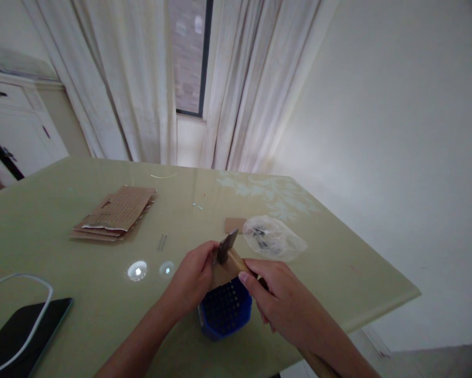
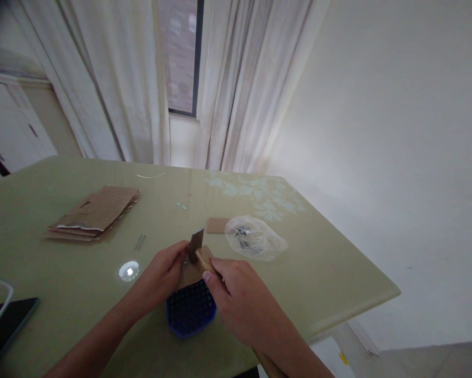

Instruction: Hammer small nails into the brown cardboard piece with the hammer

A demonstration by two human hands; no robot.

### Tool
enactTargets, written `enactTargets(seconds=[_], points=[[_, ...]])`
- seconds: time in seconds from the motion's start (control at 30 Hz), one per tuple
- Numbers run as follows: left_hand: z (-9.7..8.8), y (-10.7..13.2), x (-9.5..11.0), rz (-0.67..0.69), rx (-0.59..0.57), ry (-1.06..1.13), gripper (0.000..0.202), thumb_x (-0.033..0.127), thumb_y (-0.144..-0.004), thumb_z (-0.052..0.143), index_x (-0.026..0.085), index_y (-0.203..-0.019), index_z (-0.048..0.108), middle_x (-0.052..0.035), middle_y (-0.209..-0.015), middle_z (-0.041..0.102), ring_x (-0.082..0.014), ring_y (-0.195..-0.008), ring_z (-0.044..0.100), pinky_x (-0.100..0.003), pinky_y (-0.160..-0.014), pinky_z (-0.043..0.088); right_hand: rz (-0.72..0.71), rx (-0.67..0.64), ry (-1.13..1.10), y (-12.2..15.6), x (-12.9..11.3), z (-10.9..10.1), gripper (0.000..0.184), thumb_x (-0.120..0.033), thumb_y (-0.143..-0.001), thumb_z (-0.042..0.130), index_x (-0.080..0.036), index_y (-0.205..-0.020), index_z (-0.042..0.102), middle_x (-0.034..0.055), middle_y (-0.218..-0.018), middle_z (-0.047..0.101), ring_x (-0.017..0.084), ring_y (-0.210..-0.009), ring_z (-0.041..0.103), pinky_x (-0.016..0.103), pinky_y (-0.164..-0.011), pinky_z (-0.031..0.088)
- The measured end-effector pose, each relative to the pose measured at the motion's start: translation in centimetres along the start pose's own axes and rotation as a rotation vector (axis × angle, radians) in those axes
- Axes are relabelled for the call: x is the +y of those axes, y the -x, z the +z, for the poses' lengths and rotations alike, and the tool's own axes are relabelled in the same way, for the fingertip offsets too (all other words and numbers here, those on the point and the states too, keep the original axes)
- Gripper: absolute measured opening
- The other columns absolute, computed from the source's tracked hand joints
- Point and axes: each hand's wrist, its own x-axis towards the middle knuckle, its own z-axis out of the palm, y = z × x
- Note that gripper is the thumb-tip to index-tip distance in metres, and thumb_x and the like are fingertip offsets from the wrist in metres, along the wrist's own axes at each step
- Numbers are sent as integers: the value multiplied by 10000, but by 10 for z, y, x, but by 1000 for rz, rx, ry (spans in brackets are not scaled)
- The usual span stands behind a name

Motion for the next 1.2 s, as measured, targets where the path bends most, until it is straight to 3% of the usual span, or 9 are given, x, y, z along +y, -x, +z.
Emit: enactTargets(seconds=[0.13,0.3,0.43,0.53,0.6,0.7,0.83,1.0,1.2], points=[[-1,0,0,-9,-9,8,383,261,-1089,376,234,-1048,756,-68,-1008,832,-259,-954,764,-364,-873,570,2,38,-17,1,0,0,326,-344,-1118,492,-242,-814,549,-72,-520,553,117,-389,497,251,-473,342],[1,1,-3,-34,-9,-19,396,274,-1081,375,224,-1029,764,-80,-1012,844,-265,-961,779,-375,-871,593,21,-49,-127,-10,14,-6,327,-358,-1110,536,-231,-810,560,-69,-512,565,106,-384,506,208,-418,354],[0,-4,-9,-89,19,-70,444,324,-1103,353,218,-1239,762,-97,-1175,858,-246,-1092,807,-367,-943,620,-25,60,-528,-48,43,-18,414,-496,-1048,660,-208,-757,601,-69,-469,532,93,-348,456,185,-349,349],[-14,-12,-20,-162,74,-180,505,403,-1126,304,194,-1315,723,-110,-1158,856,-237,-1032,823,-349,-882,639,-46,113,-687,-88,66,-20,421,-591,-908,768,-175,-898,705,-54,-679,595,68,-378,463,195,-321,358],[-31,-17,-30,-231,128,-321,466,438,-1098,375,172,-1216,739,-139,-1118,842,-275,-985,813,-386,-878,628,-31,116,-765,-110,81,-16,487,-618,-831,808,-157,-978,752,-55,-719,574,59,-383,444,196,-307,337],[-59,-17,-50,-365,220,-592,349,348,-1014,474,130,-1074,739,-237,-1115,798,-396,-1026,770,-545,-970,561,15,117,-850,-125,103,-5,502,-597,-804,823,-140,-1009,789,-54,-696,557,56,-376,408,199,-294,320],[-80,-15,-76,-490,215,-796,266,342,-974,540,153,-979,727,-245,-1057,793,-442,-1056,757,-533,-937,552,80,117,-929,-124,122,7,477,-553,-832,829,-144,-1076,804,-40,-679,591,68,-383,409,195,-288,318],[-83,-18,-95,-529,149,-834,217,314,-983,534,196,-925,706,-178,-1007,822,-385,-1004,784,-447,-851,565,133,127,-1013,-123,129,10,437,-502,-867,822,-149,-1125,805,-30,-685,613,71,-398,418,183,-293,328],[-79,-17,-93,-434,185,-800,172,248,-954,508,221,-846,638,-164,-916,773,-374,-1017,741,-485,-973,543,169,130,-1109,-127,132,12,295,-403,-851,803,-145,-994,793,-37,-709,587,53,-402,403,169,-303,316]])
